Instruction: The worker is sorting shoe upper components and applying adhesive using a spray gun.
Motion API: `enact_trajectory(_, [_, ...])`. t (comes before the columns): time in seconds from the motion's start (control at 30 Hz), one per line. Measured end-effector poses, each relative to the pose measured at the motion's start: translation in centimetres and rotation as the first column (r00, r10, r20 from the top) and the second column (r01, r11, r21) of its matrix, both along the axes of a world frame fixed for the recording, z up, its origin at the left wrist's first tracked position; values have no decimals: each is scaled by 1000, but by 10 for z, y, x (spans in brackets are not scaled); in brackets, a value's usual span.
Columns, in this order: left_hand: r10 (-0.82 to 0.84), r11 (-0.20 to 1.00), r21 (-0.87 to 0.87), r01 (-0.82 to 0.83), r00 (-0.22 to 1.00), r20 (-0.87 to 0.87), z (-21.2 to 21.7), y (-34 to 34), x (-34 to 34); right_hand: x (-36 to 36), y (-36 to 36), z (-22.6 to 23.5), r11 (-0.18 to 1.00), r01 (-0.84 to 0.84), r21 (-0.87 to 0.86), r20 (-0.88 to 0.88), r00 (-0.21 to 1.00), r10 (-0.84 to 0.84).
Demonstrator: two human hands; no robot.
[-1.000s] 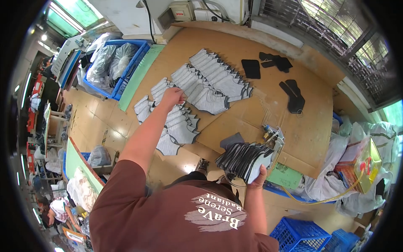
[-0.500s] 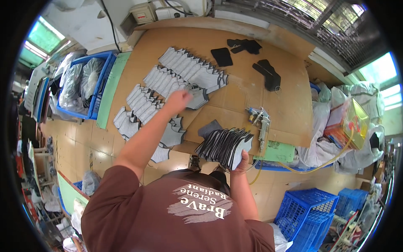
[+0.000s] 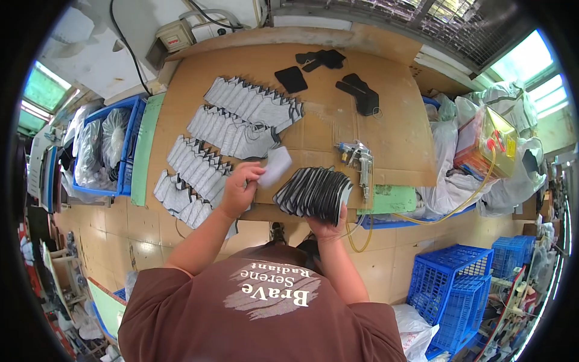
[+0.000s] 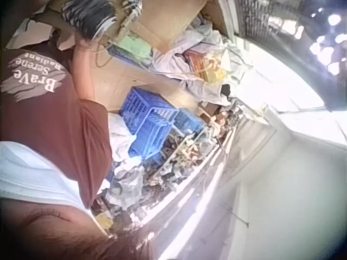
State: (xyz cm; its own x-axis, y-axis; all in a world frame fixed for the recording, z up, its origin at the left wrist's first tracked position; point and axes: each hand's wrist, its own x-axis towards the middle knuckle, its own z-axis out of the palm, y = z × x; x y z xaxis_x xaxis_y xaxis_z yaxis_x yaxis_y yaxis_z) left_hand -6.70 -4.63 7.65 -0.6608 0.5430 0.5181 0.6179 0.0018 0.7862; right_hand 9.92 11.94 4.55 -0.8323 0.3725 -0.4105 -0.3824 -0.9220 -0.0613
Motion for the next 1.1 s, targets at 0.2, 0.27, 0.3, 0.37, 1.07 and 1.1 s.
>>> enact_trajectory(0.2, [62, 995, 77, -58, 997, -42, 11, -13, -7, 5, 4, -10, 995, 32, 99, -239, 971, -8])
enact_trajectory(0.27, [-33, 994, 105, 19, 991, 132, 11, -22, -11, 6, 6, -12, 991, 28, 132, -162, 987, -6])
enact_trajectory(0.3, [-129, 985, 146, 89, 945, 299, 13, -24, -12, 6, 6, -15, 991, 30, 131, -162, 987, -8])
enact_trajectory(0.37, [-130, 991, 52, 123, 978, 161, 26, -22, -8, 7, 5, -20, 995, -45, 88, -133, 990, 56])
enact_trajectory(1.07, [-197, 980, 183, 73, 316, 928, 11, 4, 23, -1, -11, 10, 977, -173, 128, -132, 973, 189])
enact_trajectory(1.1, [-194, 981, 181, 71, 317, 928, 9, 6, 25, -3, -8, 11, 973, -173, 150, -74, 980, 186])
